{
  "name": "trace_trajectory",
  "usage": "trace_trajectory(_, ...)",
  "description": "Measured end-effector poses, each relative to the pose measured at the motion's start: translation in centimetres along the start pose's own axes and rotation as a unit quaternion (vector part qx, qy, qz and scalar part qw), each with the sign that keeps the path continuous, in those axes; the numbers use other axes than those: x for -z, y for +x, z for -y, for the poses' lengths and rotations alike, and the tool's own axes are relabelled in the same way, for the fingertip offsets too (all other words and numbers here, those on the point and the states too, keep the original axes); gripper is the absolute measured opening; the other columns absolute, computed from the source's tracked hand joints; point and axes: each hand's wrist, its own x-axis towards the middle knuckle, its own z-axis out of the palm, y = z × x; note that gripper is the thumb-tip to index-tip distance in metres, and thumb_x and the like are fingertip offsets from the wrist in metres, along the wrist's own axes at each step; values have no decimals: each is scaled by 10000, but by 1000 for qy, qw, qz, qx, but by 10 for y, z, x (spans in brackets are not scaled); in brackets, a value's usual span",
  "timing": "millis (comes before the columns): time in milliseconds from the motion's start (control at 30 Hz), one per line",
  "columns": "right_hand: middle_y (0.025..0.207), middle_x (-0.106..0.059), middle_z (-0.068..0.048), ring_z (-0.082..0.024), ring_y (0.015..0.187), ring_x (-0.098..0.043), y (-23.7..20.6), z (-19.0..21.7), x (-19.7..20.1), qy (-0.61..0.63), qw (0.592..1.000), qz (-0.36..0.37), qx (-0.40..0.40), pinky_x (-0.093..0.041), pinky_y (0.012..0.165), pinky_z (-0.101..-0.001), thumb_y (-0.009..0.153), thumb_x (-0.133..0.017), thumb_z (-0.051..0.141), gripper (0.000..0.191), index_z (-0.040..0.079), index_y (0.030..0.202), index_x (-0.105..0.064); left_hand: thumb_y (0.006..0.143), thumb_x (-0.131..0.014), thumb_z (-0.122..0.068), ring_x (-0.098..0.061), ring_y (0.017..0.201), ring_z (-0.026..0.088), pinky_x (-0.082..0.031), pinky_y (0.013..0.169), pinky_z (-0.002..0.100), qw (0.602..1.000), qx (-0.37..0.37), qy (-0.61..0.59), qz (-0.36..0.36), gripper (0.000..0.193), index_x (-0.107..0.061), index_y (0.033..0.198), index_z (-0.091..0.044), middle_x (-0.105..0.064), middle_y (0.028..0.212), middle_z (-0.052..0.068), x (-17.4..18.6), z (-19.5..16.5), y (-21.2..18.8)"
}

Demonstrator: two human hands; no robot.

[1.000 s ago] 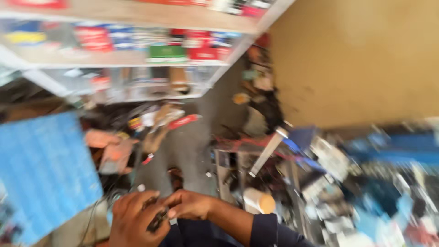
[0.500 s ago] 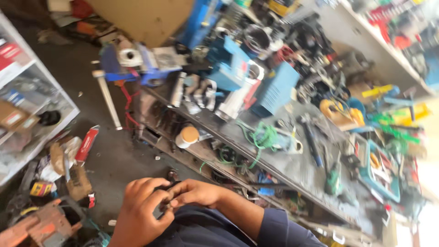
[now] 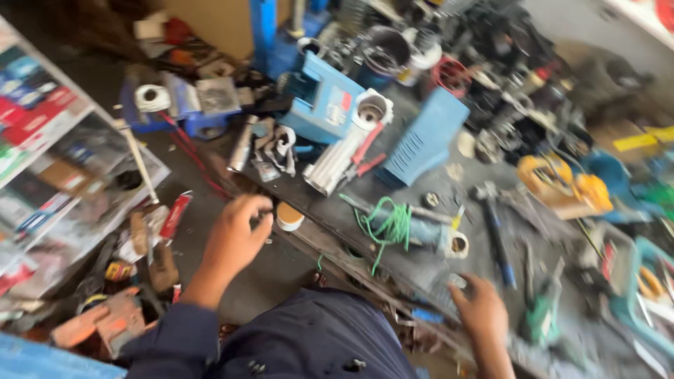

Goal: The person takes a small metal part from a shelf, carries it to a cluttered workbench, and works on a bearing and hub assembly. They hammer the part with a mallet, use pliers and a socket tool on it, and press components together by hand.

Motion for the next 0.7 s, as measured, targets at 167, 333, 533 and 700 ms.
trace_trajectory(167,1135,-701,-124,-335,1051,-685,58,-87,-26,-41,995,-74,51,-556,860,-455,807,-780,420,431,189,1171,-768,862,-697,-52,-636,1032,390,-512,898,466,975,-43,143,-167,295,-644,1152,-53,-667,1110,150,-24,35,81)
trace_trajectory(333,1120,-672,-139,-339,1005,-684,90,-108,-29,-77,987,-114,83,-569,845,-453,849,-776,336,416,218,1248,-764,921,-690,-88,-654,1073,355,-526,931,445,986,3,104,-128,286,-637,1201,-74,-664,1178,138,-29,30,114)
trace_trajectory(533,1114,-671,-108,-185,683,-606,73,-39,1,113,957,-212,165,-519,669,-331,880,-813,115,365,107,1234,-723,855,-834,-232,-683,1001,344,-535,835,425,991,20,82,-102,451,-642,1219,-48,-695,1149,179,-60,-5,105)
trace_trajectory(700,1084,-671,-135,-107,634,-604,61,23,6,278,884,-180,329,-502,584,-256,810,-789,-41,361,8,1151,-681,946,-731,-287,-738,887,154,-584,737,309,947,181,-111,-243,301,-640,1100,-46,-723,917,75,-67,1,111)
